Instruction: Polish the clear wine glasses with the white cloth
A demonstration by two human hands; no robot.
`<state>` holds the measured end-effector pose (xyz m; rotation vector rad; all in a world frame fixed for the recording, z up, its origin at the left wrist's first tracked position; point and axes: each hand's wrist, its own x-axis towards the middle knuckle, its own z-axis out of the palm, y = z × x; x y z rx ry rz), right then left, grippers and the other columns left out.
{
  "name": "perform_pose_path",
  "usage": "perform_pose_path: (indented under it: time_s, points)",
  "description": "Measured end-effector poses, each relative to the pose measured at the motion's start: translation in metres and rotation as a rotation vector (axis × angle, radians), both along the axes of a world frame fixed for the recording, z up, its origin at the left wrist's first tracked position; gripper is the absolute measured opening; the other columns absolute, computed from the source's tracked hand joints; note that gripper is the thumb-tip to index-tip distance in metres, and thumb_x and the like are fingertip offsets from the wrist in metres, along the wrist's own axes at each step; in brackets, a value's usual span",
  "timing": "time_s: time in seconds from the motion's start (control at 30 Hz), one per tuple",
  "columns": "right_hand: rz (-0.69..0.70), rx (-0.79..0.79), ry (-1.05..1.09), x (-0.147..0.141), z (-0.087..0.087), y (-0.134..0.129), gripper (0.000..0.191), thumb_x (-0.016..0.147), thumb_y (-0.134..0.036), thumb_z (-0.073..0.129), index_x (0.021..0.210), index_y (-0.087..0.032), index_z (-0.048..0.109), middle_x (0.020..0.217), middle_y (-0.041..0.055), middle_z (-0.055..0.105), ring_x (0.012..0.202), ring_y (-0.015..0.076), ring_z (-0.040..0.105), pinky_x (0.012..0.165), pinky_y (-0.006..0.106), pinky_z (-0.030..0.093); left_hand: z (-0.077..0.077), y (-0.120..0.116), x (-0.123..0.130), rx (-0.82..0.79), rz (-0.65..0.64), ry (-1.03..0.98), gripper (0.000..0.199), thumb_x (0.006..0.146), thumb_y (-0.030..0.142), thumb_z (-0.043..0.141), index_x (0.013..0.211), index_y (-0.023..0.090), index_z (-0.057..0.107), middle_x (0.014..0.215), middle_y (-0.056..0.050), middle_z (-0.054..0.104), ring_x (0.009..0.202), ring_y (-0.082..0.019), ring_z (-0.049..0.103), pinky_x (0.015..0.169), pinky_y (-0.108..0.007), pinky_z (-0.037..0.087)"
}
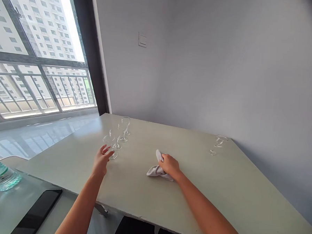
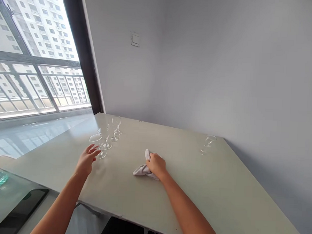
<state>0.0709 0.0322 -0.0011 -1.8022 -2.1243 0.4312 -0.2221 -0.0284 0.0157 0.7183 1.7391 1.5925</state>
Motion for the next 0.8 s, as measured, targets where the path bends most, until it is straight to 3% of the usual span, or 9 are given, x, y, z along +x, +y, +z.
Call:
perform_pose_path:
  time_s: [0.1,0.2,0.3,0.4,0.5,0.67,0.73,0.8]
  points:
    - [-0.006,-0.030,0.401,0.014,0.000,0.004,0.020,0.068,-0.028,0.048,0.052,-0.018,0.043,0.052,-0.0041,0.044,0.051,0.0092,0.039,0.047,0.021,0.023,-0.001,0.007,-0.001,-0.057,-0.096,0.065,0.059,0.055,0.043,0.067,0.108,0.022,0.051,0.089,-0.003,0.058,0.071,-0.013,0.050,0.058,-0.024,0.033]
    - [-0.020,-0.142,0.823,0.029,0.004,0.006,0.025,0.067,-0.035,0.051,0.052,-0.018,0.039,0.047,-0.0064,0.034,0.047,0.0079,0.033,0.045,0.021,0.024,-0.001,0.012,0.009,-0.031,-0.099,0.139,0.053,0.058,0.048,0.064,0.100,0.019,0.053,0.075,0.000,0.055,0.062,-0.011,0.047,0.055,-0.023,0.033]
    - [-0.130,-0.271,1.306,0.041,0.009,0.007,0.026,0.062,-0.035,0.058,0.055,-0.019,0.039,0.050,-0.0063,0.036,0.048,0.0083,0.035,0.045,0.021,0.028,0.003,0.021,0.035,0.028,-0.172,0.269,0.046,0.063,0.047,0.060,0.099,0.019,0.053,0.072,0.000,0.055,0.061,-0.011,0.047,0.056,-0.023,0.035]
    - [-0.247,-0.308,1.570,0.049,0.011,0.004,0.021,0.062,-0.032,0.059,0.058,-0.019,0.042,0.053,-0.0048,0.042,0.050,0.0100,0.041,0.046,0.022,0.034,0.012,0.037,0.071,0.043,-0.292,0.511,0.036,0.069,0.043,0.055,0.098,0.022,0.054,0.080,-0.001,0.059,0.069,-0.014,0.052,0.062,-0.026,0.038]
    - [-0.313,-0.211,1.614,0.059,0.012,0.000,0.021,0.066,-0.035,0.056,0.060,-0.020,0.043,0.055,-0.0035,0.046,0.050,0.0114,0.044,0.046,0.023,0.036,0.017,0.058,0.106,0.085,-0.405,0.757,0.029,0.074,0.034,0.051,0.101,0.023,0.051,0.087,-0.001,0.061,0.080,-0.015,0.055,0.069,-0.026,0.038]
    - [-0.377,0.223,1.402,0.063,0.020,-0.009,0.027,0.074,-0.044,0.050,0.064,-0.019,0.046,0.052,-0.0051,0.039,0.048,0.0096,0.036,0.044,0.022,0.031,0.000,0.083,0.152,0.121,-0.565,1.092,0.033,0.082,0.024,0.040,0.114,0.019,0.041,0.090,-0.004,0.062,0.081,-0.017,0.057,0.068,-0.028,0.039]
    - [-0.278,0.301,1.208,0.054,0.025,-0.016,0.029,0.077,-0.046,0.047,0.075,-0.018,0.055,0.056,-0.0035,0.043,0.052,0.0109,0.040,0.048,0.023,0.034,-0.010,0.086,0.165,0.192,-0.552,1.206,0.036,0.084,0.021,0.038,0.119,0.017,0.036,0.094,-0.007,0.062,0.088,-0.018,0.057,0.076,-0.030,0.038]
    - [-0.093,0.280,1.023,0.043,0.030,-0.023,0.034,0.079,-0.045,0.045,0.096,-0.019,0.058,0.069,0.0002,0.054,0.062,0.0134,0.047,0.056,0.024,0.039,-0.018,0.087,0.171,0.267,-0.527,1.289,0.040,0.084,0.025,0.041,0.122,0.016,0.034,0.098,-0.008,0.062,0.094,-0.020,0.056,0.082,-0.033,0.037]
